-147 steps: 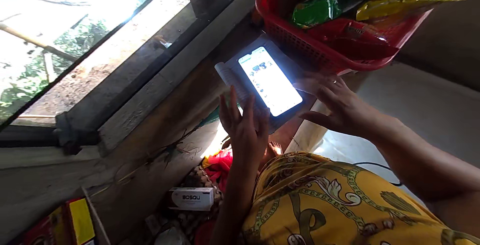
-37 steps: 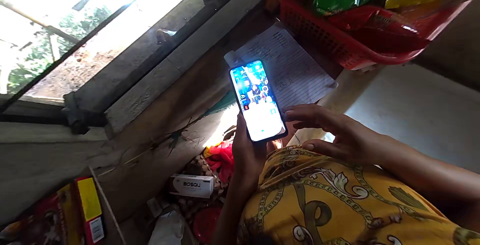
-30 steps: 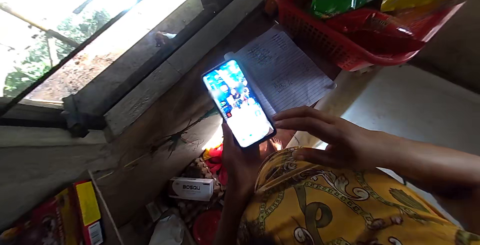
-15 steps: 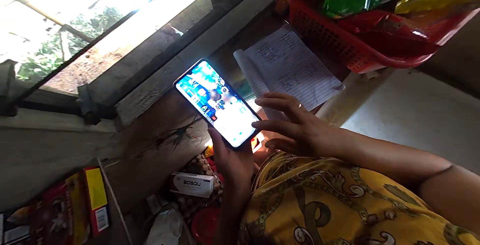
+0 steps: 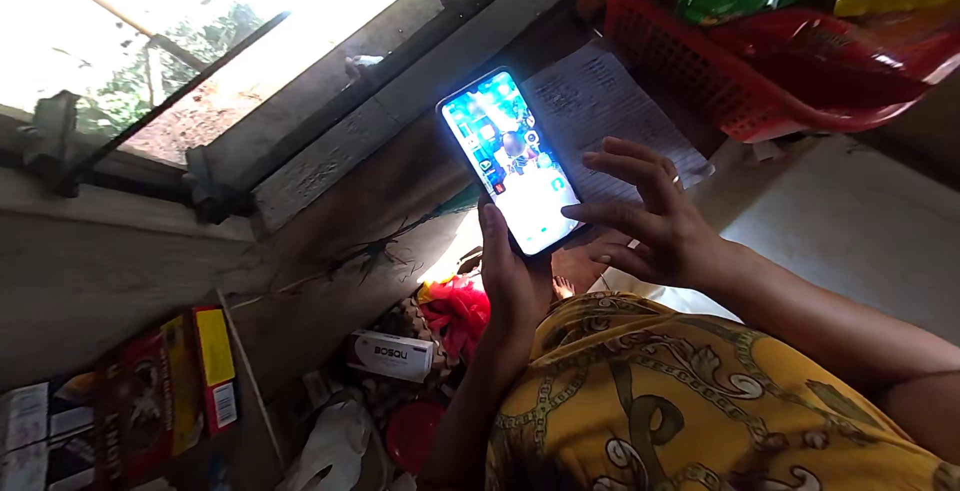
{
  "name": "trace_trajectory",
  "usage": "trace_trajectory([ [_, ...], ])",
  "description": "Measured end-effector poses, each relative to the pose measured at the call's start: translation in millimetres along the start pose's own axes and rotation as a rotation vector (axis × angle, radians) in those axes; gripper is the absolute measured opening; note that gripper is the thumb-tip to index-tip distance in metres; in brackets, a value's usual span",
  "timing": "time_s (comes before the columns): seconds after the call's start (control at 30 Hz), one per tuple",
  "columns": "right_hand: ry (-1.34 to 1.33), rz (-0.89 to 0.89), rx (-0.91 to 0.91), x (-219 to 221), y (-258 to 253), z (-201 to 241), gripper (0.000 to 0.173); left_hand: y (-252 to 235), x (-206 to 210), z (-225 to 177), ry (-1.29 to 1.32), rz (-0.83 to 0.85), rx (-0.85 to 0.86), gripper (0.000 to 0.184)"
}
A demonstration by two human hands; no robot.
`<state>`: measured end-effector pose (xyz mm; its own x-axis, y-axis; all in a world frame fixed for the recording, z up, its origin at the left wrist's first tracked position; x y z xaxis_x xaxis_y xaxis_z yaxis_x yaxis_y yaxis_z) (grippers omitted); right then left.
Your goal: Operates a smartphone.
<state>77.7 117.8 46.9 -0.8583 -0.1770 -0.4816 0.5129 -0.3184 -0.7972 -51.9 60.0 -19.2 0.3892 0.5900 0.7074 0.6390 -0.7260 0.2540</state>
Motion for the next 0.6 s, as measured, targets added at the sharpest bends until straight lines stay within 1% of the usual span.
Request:
trace_trajectory([
  [0.1,0.01,-0.006,0.002,-1.7,-1.9,-2.5,0.03,0.0,0.5,-0.2,0.014,0.008,0.004,0.043],
  [0.27,0.023,0.019,-0.034,4.5,-9.2,2.9,0.032,3.1,-2.3,2.2,0.038,-0.008,-0.008,0.041],
  [0.4,0.045,0.026,-0.055,6.8,-20.1,2.4,0.031,5.2,-2.6,2.8,0.052,0.019,0.0,0.039],
  [0.47,0.058,0.025,-0.052,4.1,-30.1,0.9,0.029,6.0,-4.5,3.0,0.036,0.025,0.024,0.037],
  [0.57,0.083,0.021,-0.037,0.5,-47.5,-1.9,0.026,7.5,-9.7,3.2,-0.003,-0.01,0.09,0.036],
  [0.6,0.093,0.018,-0.037,0.3,-53.1,-2.3,0.026,9.2,-9.5,4.7,-0.012,0.002,0.086,0.036],
])
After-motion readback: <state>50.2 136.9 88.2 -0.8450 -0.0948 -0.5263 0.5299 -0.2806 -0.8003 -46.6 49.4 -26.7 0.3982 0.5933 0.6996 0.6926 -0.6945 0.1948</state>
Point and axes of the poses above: each hand's wrist, its own y-axis away from the middle knuckle, its own x-axis out of the palm, z = x × y, the point moved 9 cm from there along -y, towards the middle knuckle, and after that the axes turned 14 degrees about -z, right-handed, at the moved point
